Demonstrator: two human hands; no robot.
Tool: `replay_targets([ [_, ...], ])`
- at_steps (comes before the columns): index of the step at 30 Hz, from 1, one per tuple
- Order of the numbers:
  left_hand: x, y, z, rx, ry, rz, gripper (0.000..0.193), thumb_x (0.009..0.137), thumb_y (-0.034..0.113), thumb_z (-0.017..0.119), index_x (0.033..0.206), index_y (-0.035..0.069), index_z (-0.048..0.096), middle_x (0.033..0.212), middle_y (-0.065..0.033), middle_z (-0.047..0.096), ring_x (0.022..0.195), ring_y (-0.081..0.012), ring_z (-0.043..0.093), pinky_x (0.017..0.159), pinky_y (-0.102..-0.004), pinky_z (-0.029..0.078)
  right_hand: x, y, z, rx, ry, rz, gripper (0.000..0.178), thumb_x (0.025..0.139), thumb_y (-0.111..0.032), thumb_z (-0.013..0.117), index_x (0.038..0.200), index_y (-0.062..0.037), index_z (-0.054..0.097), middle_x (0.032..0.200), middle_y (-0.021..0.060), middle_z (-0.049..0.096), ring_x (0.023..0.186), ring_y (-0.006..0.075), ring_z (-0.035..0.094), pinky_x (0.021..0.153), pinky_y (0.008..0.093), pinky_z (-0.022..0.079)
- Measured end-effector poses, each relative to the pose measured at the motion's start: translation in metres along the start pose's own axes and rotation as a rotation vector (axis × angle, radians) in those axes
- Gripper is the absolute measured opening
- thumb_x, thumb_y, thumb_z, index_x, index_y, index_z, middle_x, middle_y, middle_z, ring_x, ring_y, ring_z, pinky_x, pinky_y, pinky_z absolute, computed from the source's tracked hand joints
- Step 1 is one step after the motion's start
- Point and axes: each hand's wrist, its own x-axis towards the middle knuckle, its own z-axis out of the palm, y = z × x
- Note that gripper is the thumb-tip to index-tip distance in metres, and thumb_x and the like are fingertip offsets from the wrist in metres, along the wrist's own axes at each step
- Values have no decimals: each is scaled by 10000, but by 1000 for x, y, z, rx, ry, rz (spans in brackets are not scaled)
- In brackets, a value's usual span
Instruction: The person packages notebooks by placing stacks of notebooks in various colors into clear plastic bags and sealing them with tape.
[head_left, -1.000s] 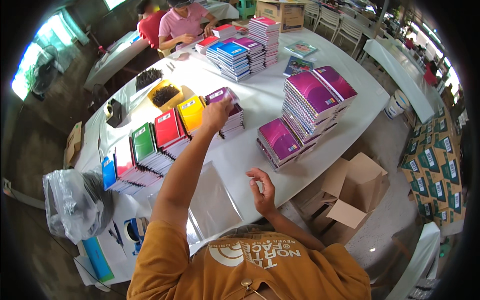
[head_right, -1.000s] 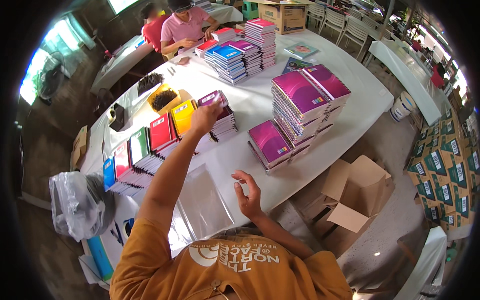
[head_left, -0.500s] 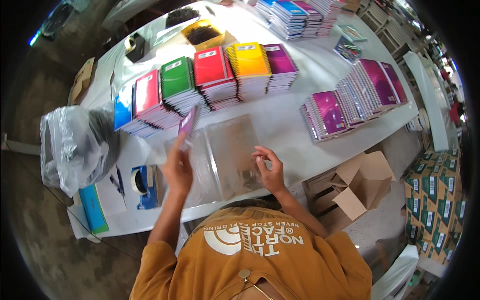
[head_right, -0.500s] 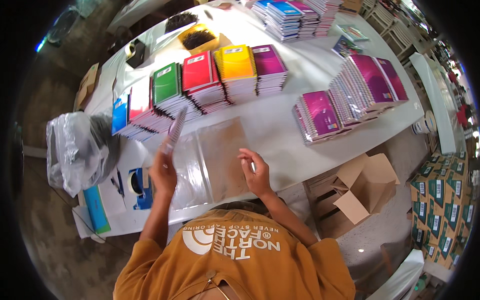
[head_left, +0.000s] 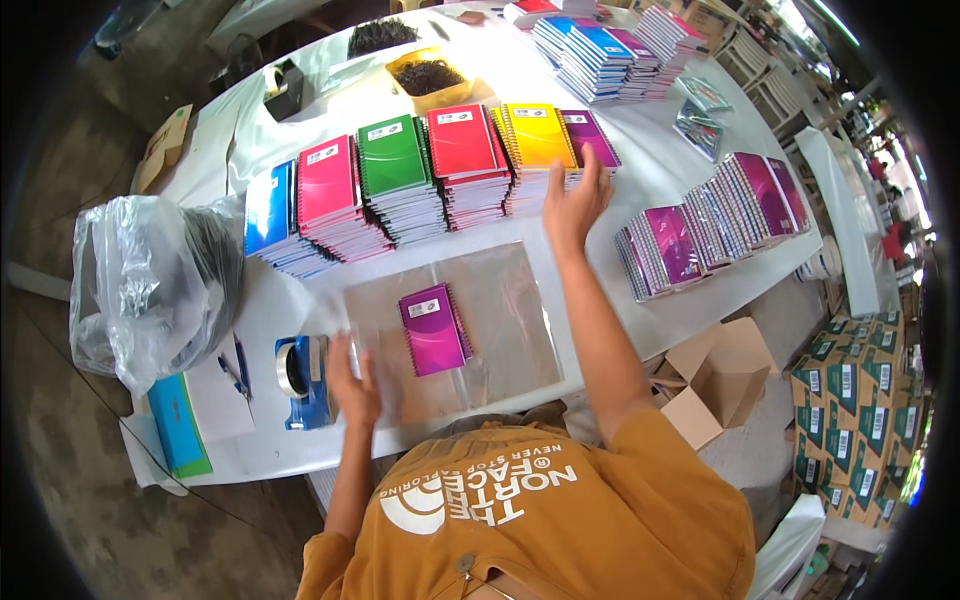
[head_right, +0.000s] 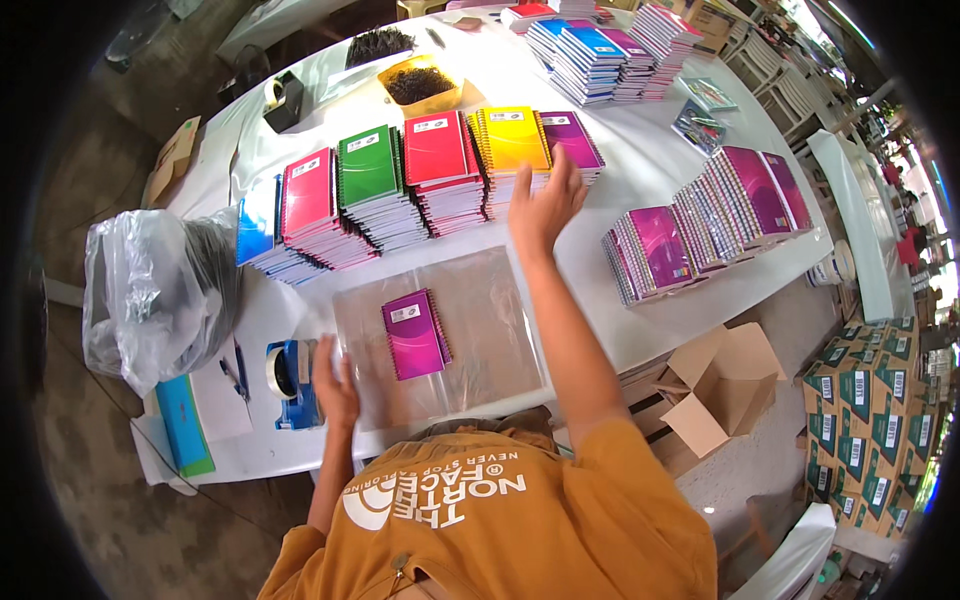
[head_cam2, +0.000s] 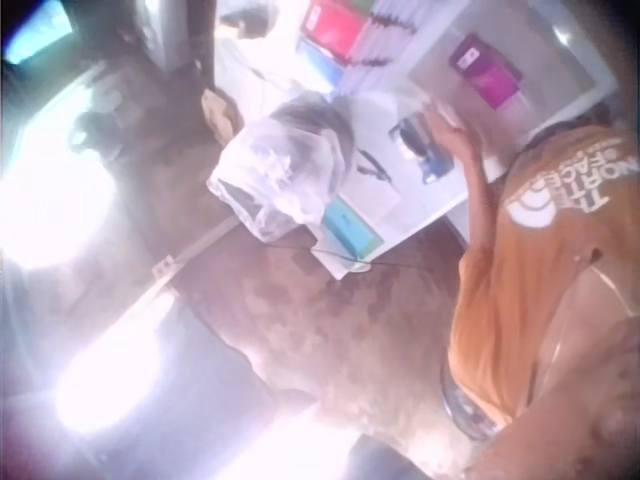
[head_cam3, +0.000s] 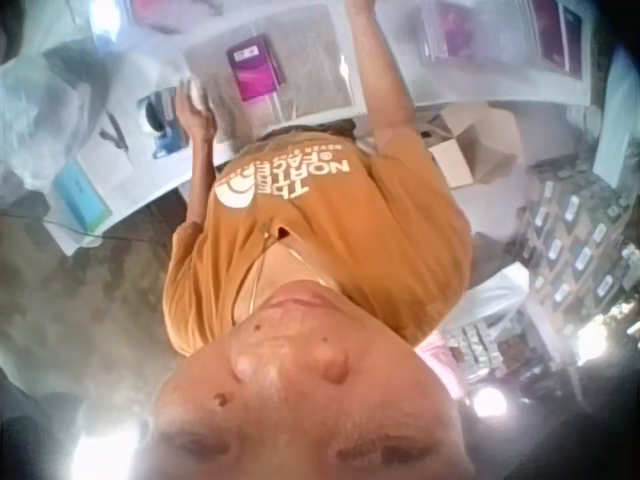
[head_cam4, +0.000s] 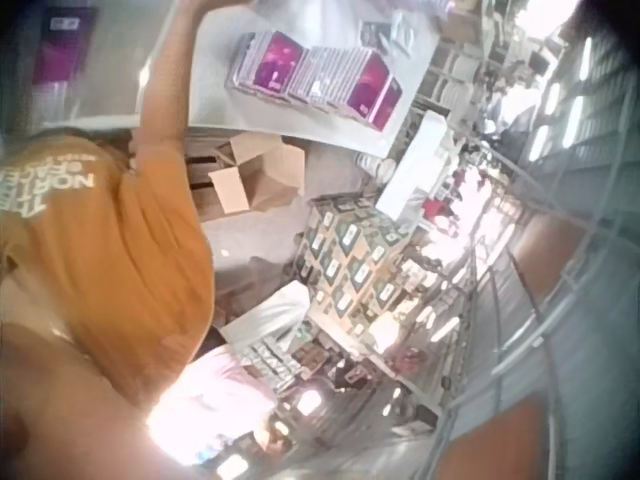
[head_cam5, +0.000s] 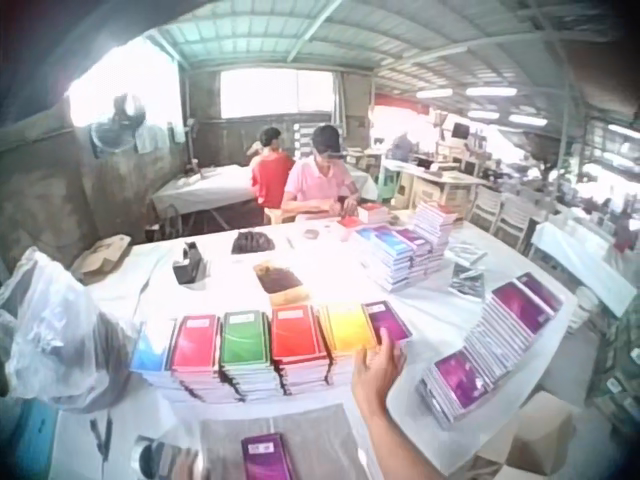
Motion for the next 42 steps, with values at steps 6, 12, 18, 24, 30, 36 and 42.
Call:
replay_targets([
  [6, 40, -73, -25, 73, 7, -100, 384, 941, 230, 513, 1229, -23, 516, 1235, -217, 544, 1166, -352, 508, 1000, -383, 373, 83, -6, 11, -312, -595, 401, 653, 727, -373, 728, 1184, 34, 497, 1162, 196, 584, 1100, 354, 530, 972, 500, 342],
  [12, 65, -14, -41, -473, 66, -299, 430, 950, 274, 510, 1270, -12, 496, 1179, -154, 589, 1057, -222, 573, 918, -317, 428, 16, -52, -46, 874, -683, 369, 413, 785, -81, 693, 1128, 21, 487, 981, 90, 595, 855, 145, 592, 768, 265, 475],
  [18, 48, 96, -6, -934, -107, -350, 416, 930, 186, 560, 1294, 4, 478, 1073, -74, 619, 851, -111, 566, 744, -225, 448, -140, -83, -76, 1121, -1046, 659, 437, 800, -173, 712, 1120, 4, 474, 933, 67, 580, 815, 146, 559, 772, 286, 471],
  [24, 1, 34, 54, 92, -162, -174, 591, 838, 273, 647, 1316, 13, 416, 1188, -257, 461, 1058, -391, 489, 880, -434, 426, -193, -19, -49, 243, -978, 321, 511, 768, -171, 706, 1191, -4, 474, 921, 145, 569, 914, 271, 551, 803, 367, 460],
  [30, 57, 76, 23, -71, -50, 74, 536, 858, 201, 635, 1321, 36, 421, 1177, -205, 476, 1048, -336, 497, 910, -403, 411, -83, -34, -11, 283, -372, -63, 458, 811, -234, 656, 1161, 27, 516, 1050, 184, 591, 990, 342, 532, 859, 427, 401],
  [36, 102, 140, 3, -264, -141, 317, 424, 836, 133, 652, 1226, 38, 515, 1115, -171, 532, 1022, -318, 525, 888, -385, 432, 19, -75, 34, -267, -554, 70, 648, 751, -376, 715, 1192, 47, 498, 1138, 219, 577, 1082, 363, 523, 950, 458, 366],
  [42, 78, 147, 17, -376, -199, 341, 373, 819, 106, 667, 1173, 45, 566, 1104, -168, 530, 1023, -304, 530, 886, -358, 431, 52, -79, 51, -139, -996, 290, 718, 649, -389, 802, 1167, 34, 541, 1251, 212, 524, 1189, 362, 469, 991, 463, 369],
])
